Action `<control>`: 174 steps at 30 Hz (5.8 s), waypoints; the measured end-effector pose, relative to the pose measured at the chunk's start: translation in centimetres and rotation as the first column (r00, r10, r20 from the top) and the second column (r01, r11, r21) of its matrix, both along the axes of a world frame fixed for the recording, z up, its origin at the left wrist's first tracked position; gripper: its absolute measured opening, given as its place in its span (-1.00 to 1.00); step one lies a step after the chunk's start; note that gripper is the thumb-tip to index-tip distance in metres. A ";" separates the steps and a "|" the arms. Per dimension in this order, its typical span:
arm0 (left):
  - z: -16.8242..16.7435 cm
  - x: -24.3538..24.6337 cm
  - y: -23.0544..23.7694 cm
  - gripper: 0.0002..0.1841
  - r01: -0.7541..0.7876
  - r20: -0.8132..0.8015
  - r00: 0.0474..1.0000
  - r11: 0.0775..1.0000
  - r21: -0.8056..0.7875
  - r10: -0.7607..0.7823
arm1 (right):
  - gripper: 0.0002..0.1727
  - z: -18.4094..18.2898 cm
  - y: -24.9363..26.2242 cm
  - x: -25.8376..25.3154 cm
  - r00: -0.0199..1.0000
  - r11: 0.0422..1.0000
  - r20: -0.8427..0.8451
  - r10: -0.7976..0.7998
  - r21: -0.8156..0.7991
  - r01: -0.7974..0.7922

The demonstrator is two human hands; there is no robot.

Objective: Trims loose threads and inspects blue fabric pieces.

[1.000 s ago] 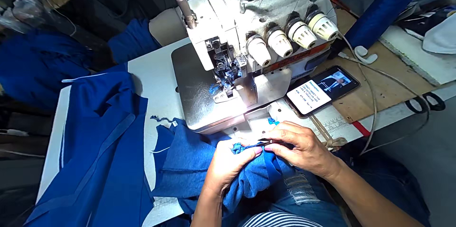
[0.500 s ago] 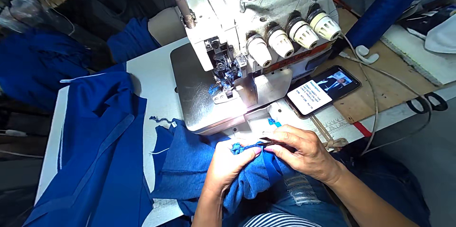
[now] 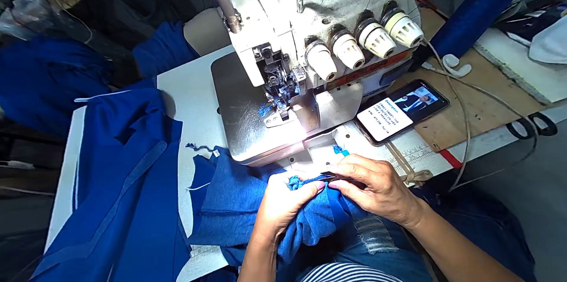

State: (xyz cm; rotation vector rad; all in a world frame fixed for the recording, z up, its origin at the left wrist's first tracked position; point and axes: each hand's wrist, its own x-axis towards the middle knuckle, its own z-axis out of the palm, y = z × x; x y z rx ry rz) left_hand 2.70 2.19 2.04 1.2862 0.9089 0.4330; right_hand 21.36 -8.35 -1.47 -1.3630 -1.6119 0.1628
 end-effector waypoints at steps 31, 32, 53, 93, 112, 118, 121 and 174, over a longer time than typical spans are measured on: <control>-0.1 0.2 0.0 -0.89 0.052 -0.031 0.998 0.998 0.042 -0.051 | -0.82 1.4 0.0 0.8 0.988 0.999 0.149 0.032 -0.048 -0.025; -0.2 0.2 0.0 -0.89 0.054 -0.029 0.998 0.997 0.046 -0.053 | -0.82 1.4 0.0 0.9 0.988 0.998 0.148 0.043 -0.049 -0.036; -0.2 0.1 0.3 -0.91 0.098 -0.049 0.994 0.994 0.047 -0.095 | -0.80 2.5 0.1 1.3 0.966 0.998 0.255 0.054 -0.040 -0.046; -0.6 0.0 0.5 -0.95 0.141 -0.022 0.990 0.987 0.081 -0.140 | -0.78 0.6 -0.1 1.5 0.990 0.993 0.091 0.107 -0.064 -0.102; -0.6 0.0 0.5 -0.94 0.146 -0.023 0.989 0.986 0.082 -0.145 | -0.78 0.2 0.2 1.1 0.986 0.990 0.089 0.139 -0.043 -0.136; -0.6 0.1 0.5 -0.90 0.136 -0.003 0.991 0.989 0.055 -0.136 | -0.66 1.7 0.0 0.7 0.974 0.922 -0.222 -0.039 -0.383 -0.051; -0.5 0.1 0.5 -0.86 0.121 -0.011 0.993 0.992 0.047 -0.121 | -0.91 2.3 0.2 0.5 0.929 0.892 -0.369 -0.012 -0.425 -0.157; -0.4 0.2 0.7 -0.94 0.122 -0.036 0.992 0.992 0.035 -0.121 | -0.83 1.5 -0.3 1.4 0.996 0.995 0.092 -0.009 -0.099 0.018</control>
